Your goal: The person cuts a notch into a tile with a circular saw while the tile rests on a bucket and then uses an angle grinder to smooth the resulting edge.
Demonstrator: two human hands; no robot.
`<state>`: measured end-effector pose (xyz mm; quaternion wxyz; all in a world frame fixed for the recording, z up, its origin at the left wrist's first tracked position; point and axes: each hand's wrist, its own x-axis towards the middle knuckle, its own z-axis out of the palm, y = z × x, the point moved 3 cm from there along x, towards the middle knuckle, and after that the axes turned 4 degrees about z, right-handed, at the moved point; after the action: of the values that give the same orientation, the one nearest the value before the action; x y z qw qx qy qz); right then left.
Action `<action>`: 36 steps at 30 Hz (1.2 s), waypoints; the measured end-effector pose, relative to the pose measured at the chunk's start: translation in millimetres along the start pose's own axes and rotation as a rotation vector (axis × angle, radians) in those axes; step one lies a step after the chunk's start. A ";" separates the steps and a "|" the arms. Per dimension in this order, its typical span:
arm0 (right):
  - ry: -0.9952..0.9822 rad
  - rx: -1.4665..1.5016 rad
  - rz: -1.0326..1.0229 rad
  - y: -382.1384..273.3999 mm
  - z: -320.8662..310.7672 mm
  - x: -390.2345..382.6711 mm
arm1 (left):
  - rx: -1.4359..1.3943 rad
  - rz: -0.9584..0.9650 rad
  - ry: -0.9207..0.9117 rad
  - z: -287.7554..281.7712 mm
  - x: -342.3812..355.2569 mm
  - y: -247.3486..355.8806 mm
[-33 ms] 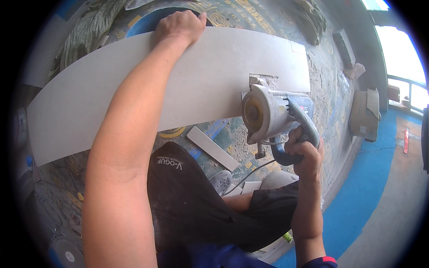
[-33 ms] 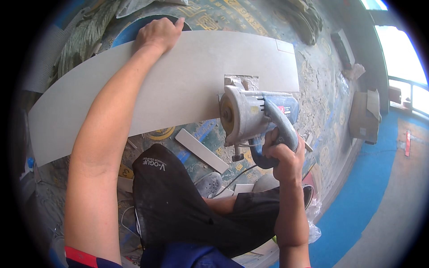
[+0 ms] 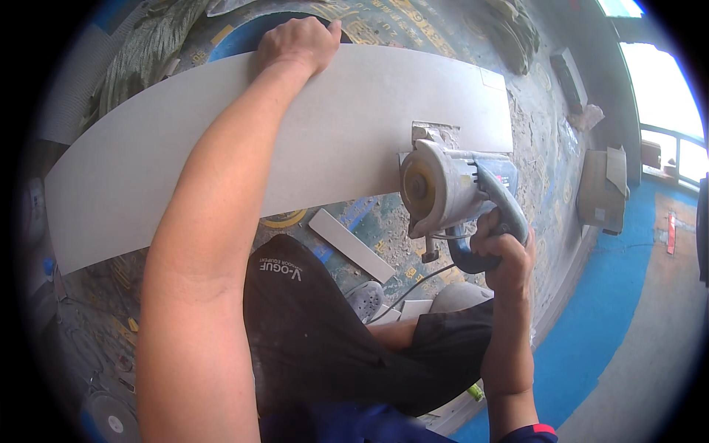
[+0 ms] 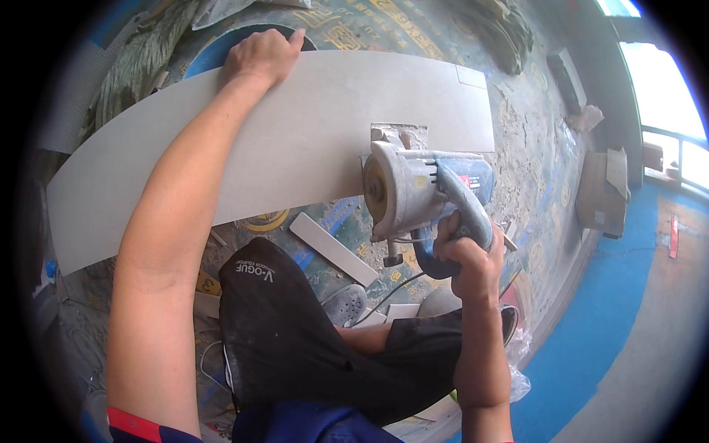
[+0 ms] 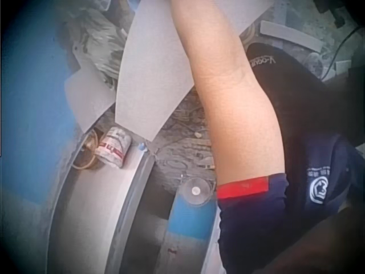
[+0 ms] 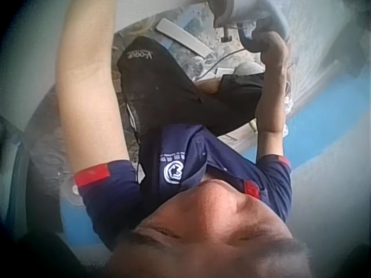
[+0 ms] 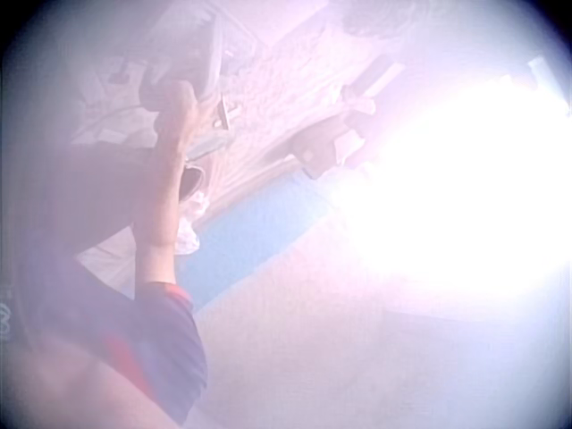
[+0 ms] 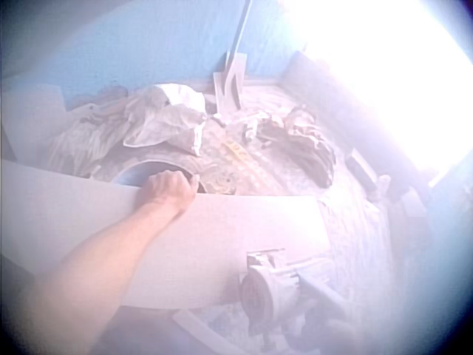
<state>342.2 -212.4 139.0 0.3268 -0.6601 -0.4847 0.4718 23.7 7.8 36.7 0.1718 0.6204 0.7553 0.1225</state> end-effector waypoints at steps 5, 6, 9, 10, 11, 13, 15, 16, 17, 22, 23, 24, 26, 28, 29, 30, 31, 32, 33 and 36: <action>-0.024 0.007 0.025 -0.9 -2.1 0.7 | 0.003 0.006 -0.001 -1.6 1.3 0.3; -0.023 0.009 0.038 -0.6 -1.7 1.0 | 0.004 0.003 -0.001 -0.9 1.4 0.1; -0.024 0.013 0.063 -0.9 -0.6 1.6 | 0.008 0.000 0.008 0.0 1.6 -0.5; -0.027 0.014 0.060 -0.5 -0.1 1.8 | 0.009 0.000 0.014 -0.4 1.7 -0.9; -0.030 0.015 0.058 -0.3 0.3 1.9 | 0.014 0.001 0.015 -0.9 2.2 -1.4; -0.024 0.025 0.099 -0.2 0.8 2.1 | 0.023 0.003 0.014 -0.2 2.6 -1.9; -0.024 0.043 0.124 0.9 0.2 2.4 | 0.018 0.005 0.008 0.1 2.4 -1.3; -0.028 0.056 0.128 2.3 -1.0 2.7 | 0.013 0.006 0.005 -0.2 2.1 -0.2; -0.031 0.069 0.132 3.0 -1.9 2.8 | 0.009 0.007 0.007 -0.2 1.9 0.9; -0.015 0.106 0.138 3.6 0.8 2.9 | 0.015 0.006 -0.009 0.1 1.8 -0.9; -0.016 0.106 0.138 3.9 0.8 3.1 | 0.016 0.005 -0.007 0.0 1.8 -0.9; -0.020 0.101 0.138 3.7 0.2 3.4 | 0.016 0.003 -0.005 0.1 1.6 -0.1; -0.029 0.092 0.138 3.0 -1.0 3.9 | 0.013 0.003 0.002 -0.2 1.4 0.9; -0.026 0.092 0.129 1.8 0.4 3.7 | 0.009 0.005 0.012 -0.1 0.8 0.2; -0.025 0.092 0.125 1.0 1.0 3.6 | 0.008 0.003 0.008 0.1 0.8 0.1; -0.031 0.094 0.128 0.1 1.6 3.7 | 0.008 0.001 0.004 0.1 0.6 -0.1; -0.038 0.096 0.132 -0.7 2.2 3.9 | 0.007 -0.001 0.000 0.1 0.4 -0.4; -0.045 0.098 0.135 -0.9 2.8 4.0 | 0.005 -0.004 0.002 -0.1 0.3 -0.4; -0.043 0.102 0.137 0.2 2.0 4.3 | 0.001 -0.007 0.004 -0.1 0.6 -0.2; -0.040 0.113 0.139 3.4 0.5 4.9 | -0.006 -0.010 -0.013 0.1 1.3 -0.2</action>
<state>343.2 -208.9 134.3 0.3205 -0.6630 -0.4167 0.5329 23.3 9.0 36.4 0.1791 0.6169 0.7570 0.1198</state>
